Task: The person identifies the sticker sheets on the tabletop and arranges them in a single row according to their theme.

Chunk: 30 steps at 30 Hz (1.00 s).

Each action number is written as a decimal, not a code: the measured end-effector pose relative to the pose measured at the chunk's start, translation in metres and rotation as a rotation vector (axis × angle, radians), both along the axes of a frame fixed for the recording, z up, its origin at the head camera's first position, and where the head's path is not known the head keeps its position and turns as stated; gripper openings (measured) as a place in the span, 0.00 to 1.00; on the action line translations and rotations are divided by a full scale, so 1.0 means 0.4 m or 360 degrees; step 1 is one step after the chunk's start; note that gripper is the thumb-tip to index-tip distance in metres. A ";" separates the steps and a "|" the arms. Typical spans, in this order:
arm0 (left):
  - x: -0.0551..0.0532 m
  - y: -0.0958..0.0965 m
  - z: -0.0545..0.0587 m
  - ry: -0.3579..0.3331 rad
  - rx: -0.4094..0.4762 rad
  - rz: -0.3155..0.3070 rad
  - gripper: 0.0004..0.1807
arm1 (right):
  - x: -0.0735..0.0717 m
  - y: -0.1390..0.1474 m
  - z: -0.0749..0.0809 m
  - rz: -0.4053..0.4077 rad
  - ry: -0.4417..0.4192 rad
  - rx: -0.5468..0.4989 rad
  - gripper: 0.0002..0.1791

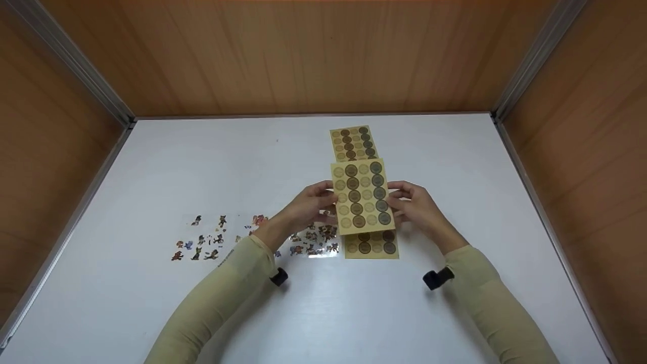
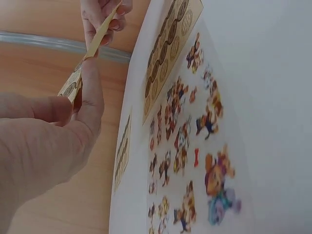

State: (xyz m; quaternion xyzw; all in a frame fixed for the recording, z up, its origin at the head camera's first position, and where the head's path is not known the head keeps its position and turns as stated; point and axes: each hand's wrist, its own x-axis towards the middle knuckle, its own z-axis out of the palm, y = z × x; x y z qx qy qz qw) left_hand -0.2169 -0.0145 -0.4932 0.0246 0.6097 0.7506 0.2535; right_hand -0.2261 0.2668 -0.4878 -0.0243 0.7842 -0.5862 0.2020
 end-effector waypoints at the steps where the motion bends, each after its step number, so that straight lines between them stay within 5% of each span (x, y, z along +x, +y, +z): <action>1: -0.002 0.016 -0.001 -0.0002 -0.0013 -0.0001 0.15 | 0.005 0.013 0.001 -0.0004 0.0018 0.0019 0.34; 9: 0.003 0.130 -0.022 0.0012 -0.0169 0.0015 0.15 | 0.045 0.111 -0.017 -0.0099 0.0078 0.0128 0.35; 14: 0.019 0.190 -0.033 0.0158 -0.0392 -0.0014 0.15 | 0.065 0.157 -0.034 -0.0092 0.0113 0.0268 0.36; 24: 0.049 0.304 -0.020 0.0460 -0.0922 -0.0118 0.47 | 0.090 0.244 -0.055 -0.0099 0.0193 0.0455 0.34; 30: 0.060 0.344 -0.017 0.0513 -0.1066 -0.0117 0.49 | 0.094 0.267 -0.065 -0.0084 0.0346 0.0580 0.30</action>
